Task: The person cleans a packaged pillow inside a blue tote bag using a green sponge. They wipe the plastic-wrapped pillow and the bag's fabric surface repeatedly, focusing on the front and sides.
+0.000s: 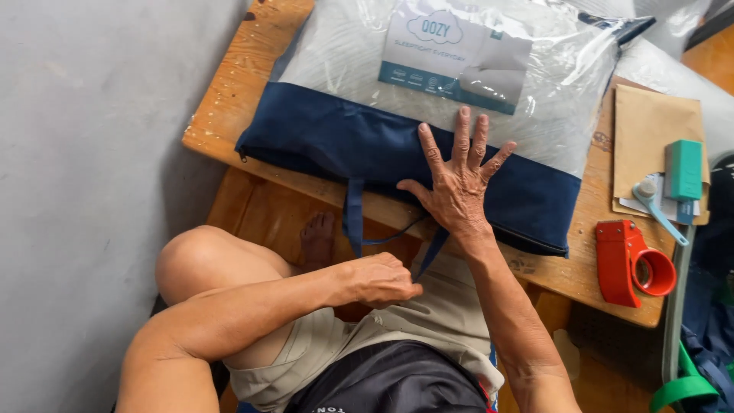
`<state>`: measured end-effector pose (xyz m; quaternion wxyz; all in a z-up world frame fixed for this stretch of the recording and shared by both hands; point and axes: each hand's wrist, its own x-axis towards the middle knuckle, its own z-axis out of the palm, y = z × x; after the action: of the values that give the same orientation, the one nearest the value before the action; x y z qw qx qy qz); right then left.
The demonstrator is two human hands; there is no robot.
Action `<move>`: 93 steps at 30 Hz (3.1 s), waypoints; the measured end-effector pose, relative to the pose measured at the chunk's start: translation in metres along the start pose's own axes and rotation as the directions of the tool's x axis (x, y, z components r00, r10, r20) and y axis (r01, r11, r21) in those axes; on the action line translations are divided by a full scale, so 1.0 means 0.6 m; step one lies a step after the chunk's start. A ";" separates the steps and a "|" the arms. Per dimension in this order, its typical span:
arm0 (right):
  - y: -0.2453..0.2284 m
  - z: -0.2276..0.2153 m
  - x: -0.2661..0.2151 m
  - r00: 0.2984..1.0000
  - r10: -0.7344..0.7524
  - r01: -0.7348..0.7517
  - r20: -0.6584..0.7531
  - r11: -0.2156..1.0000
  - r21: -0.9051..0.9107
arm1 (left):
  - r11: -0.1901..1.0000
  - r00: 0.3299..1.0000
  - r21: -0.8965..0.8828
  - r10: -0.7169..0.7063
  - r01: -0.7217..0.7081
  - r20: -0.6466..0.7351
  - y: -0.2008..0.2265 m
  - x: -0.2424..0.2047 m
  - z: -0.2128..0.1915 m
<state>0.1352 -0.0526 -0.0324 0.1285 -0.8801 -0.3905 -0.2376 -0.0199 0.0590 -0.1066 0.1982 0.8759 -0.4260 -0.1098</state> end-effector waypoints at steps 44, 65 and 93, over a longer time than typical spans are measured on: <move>-0.318 0.234 0.127 0.835 0.084 -0.388 0.544 0.791 0.474 | 0.107 -0.056 -0.725 -0.979 0.680 -0.197 -0.378 -0.358 -0.221; -0.194 0.144 0.025 0.760 0.224 -0.446 0.610 0.862 0.239 | 0.015 -0.155 -0.569 -0.956 0.822 -0.249 -0.427 -0.333 -0.178; -0.163 0.108 -0.011 0.787 0.414 -0.545 0.456 0.121 0.830 | -0.093 -0.131 -0.888 -0.977 -0.449 0.168 -0.190 -0.043 -0.042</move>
<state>0.0786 0.0348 -0.0870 0.6606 -0.7214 -0.1539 0.1398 0.0537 0.1494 -0.1339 0.7835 0.3986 0.4496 0.1581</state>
